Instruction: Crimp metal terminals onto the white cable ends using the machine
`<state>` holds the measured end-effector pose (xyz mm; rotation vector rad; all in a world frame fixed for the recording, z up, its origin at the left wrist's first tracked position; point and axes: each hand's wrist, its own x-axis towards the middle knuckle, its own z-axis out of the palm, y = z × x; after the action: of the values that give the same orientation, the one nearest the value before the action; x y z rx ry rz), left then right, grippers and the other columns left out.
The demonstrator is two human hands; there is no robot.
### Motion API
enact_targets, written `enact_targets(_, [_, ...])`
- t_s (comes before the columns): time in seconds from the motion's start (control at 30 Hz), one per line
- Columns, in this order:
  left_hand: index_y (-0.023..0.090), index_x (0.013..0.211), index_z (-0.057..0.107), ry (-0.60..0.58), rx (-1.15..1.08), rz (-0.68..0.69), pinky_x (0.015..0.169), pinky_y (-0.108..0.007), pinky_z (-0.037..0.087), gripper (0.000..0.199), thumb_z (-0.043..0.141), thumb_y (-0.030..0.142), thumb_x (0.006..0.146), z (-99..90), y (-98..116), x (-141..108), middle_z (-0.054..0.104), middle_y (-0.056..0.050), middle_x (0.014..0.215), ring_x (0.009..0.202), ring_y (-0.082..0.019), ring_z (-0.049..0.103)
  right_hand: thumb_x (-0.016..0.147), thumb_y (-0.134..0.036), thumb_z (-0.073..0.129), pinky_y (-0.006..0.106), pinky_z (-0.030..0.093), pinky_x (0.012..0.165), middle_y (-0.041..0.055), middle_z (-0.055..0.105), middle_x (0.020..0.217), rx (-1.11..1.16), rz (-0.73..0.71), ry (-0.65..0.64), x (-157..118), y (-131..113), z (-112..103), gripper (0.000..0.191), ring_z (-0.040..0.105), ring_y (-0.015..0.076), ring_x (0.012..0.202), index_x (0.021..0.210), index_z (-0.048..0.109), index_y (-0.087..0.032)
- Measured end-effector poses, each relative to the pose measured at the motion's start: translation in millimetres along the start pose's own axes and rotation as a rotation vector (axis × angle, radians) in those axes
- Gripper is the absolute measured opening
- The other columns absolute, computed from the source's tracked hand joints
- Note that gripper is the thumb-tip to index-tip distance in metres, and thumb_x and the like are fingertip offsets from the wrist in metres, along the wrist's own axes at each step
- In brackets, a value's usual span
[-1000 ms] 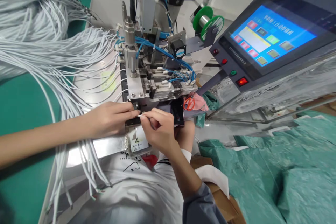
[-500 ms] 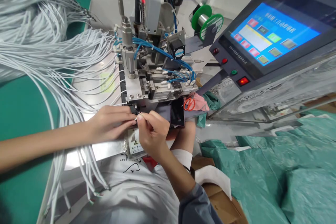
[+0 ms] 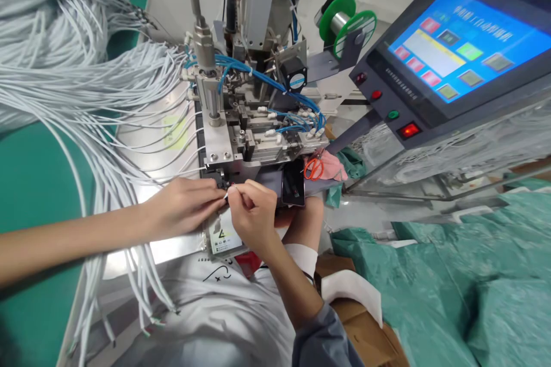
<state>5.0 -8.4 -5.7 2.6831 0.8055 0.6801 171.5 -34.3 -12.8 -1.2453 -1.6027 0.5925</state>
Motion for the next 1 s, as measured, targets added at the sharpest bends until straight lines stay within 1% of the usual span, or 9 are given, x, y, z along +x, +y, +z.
enact_targets(0.07, [0.011, 0.083, 0.059, -0.119, 0.163, -0.01, 0.046, -0.022, 0.036, 0.022, 0.038, 0.016, 0.09, -2.7, -2, 2, 0.052, -0.004, 0.076, 0.051, -0.009, 0.047, 0.081, -0.018, 0.051, 0.025, 0.025, 0.051, -0.0052, 0.029, 0.051, 0.011, 0.086, -0.059, 1, 12, -2, 0.035, 0.031, 0.0084, 0.051, 0.049, 0.038, -0.018])
enact_targets(0.17, [0.01, 0.09, 0.058, -0.264, 0.332, -0.045, 0.046, -0.023, 0.038, 0.021, 0.04, 0.006, 0.081, -5.2, -7, 4, 0.053, -0.006, 0.085, 0.05, -0.01, 0.048, 0.084, -0.021, 0.046, 0.025, 0.03, 0.055, -0.0027, 0.044, 0.06, 0.078, 0.235, -0.097, 4, 31, -5, 0.022, 0.041, 0.01, 0.058, 0.063, 0.052, -0.017])
enact_targets(0.23, [0.01, 0.098, 0.058, -0.319, 0.365, -0.051, 0.048, -0.025, 0.042, 0.028, 0.041, 0.003, 0.077, -4.6, -9, 4, 0.054, -0.007, 0.089, 0.051, -0.011, 0.051, 0.085, -0.023, 0.044, 0.024, 0.031, 0.055, -0.0031, 0.045, 0.061, 0.145, 0.315, -0.135, 5, 39, -4, 0.02, 0.041, 0.0101, 0.058, 0.068, 0.053, -0.018])
enact_targets(0.33, [0.01, 0.105, 0.057, -0.365, 0.365, -0.064, 0.05, -0.026, 0.046, 0.033, 0.042, 0.002, 0.077, -2.3, -11, 3, 0.054, -0.008, 0.092, 0.053, -0.012, 0.054, 0.088, -0.029, 0.042, 0.024, 0.029, 0.052, -0.0054, 0.04, 0.055, 0.253, 0.4, -0.225, 4, 46, 2, 0.023, 0.036, 0.0093, 0.053, 0.067, 0.046, -0.019])
enact_targets(0.47, [0.008, 0.111, 0.055, -0.353, 0.325, -0.047, 0.053, -0.026, 0.048, 0.038, 0.041, 0.001, 0.077, -0.7, -11, 3, 0.054, -0.008, 0.092, 0.057, -0.013, 0.057, 0.088, -0.03, 0.044, 0.023, 0.026, 0.049, -0.0067, 0.036, 0.053, 0.37, 0.455, -0.27, 1, 49, 9, 0.029, 0.032, 0.0079, 0.049, 0.062, 0.039, -0.019])
enact_targets(0.6, [0.009, 0.122, 0.049, -0.313, 0.352, -0.009, 0.05, -0.025, 0.046, 0.047, 0.043, 0.001, 0.076, 0.2, -13, 3, 0.054, -0.007, 0.09, 0.055, -0.012, 0.056, 0.088, -0.032, 0.045, 0.023, 0.025, 0.049, -0.0074, 0.036, 0.052, 0.405, 0.489, -0.302, 1, 52, 10, 0.029, 0.029, 0.0073, 0.048, 0.063, 0.04, -0.019])
enact_targets(0.77, [0.008, 0.112, 0.055, -0.285, 0.446, 0.07, 0.045, -0.025, 0.043, 0.037, 0.044, 0.003, 0.077, 2.3, -15, 4, 0.054, -0.008, 0.089, 0.052, -0.012, 0.053, 0.088, -0.031, 0.046, 0.024, 0.024, 0.05, -0.0071, 0.035, 0.052, 0.389, 0.458, -0.32, 3, 56, 8, 0.028, 0.029, 0.0073, 0.049, 0.063, 0.042, -0.018])
enact_targets(0.87, [0.007, 0.106, 0.057, -0.252, 0.479, 0.128, 0.046, -0.026, 0.044, 0.03, 0.044, 0.005, 0.079, 3.7, -16, 5, 0.053, -0.007, 0.086, 0.054, -0.013, 0.053, 0.088, -0.031, 0.047, 0.024, 0.025, 0.051, -0.0068, 0.035, 0.053, 0.392, 0.43, -0.335, 5, 56, 6, 0.028, 0.03, 0.0075, 0.05, 0.063, 0.042, -0.018])
enact_targets(1.0, [0.007, 0.104, 0.055, -0.238, 0.508, 0.17, 0.048, -0.025, 0.044, 0.024, 0.044, 0.008, 0.083, 4.7, -18, 5, 0.052, -0.006, 0.083, 0.057, -0.013, 0.054, 0.087, -0.028, 0.048, 0.024, 0.027, 0.052, -0.0059, 0.038, 0.055, 0.365, 0.384, -0.33, 5, 55, 3, 0.028, 0.033, 0.0078, 0.052, 0.061, 0.043, -0.018])
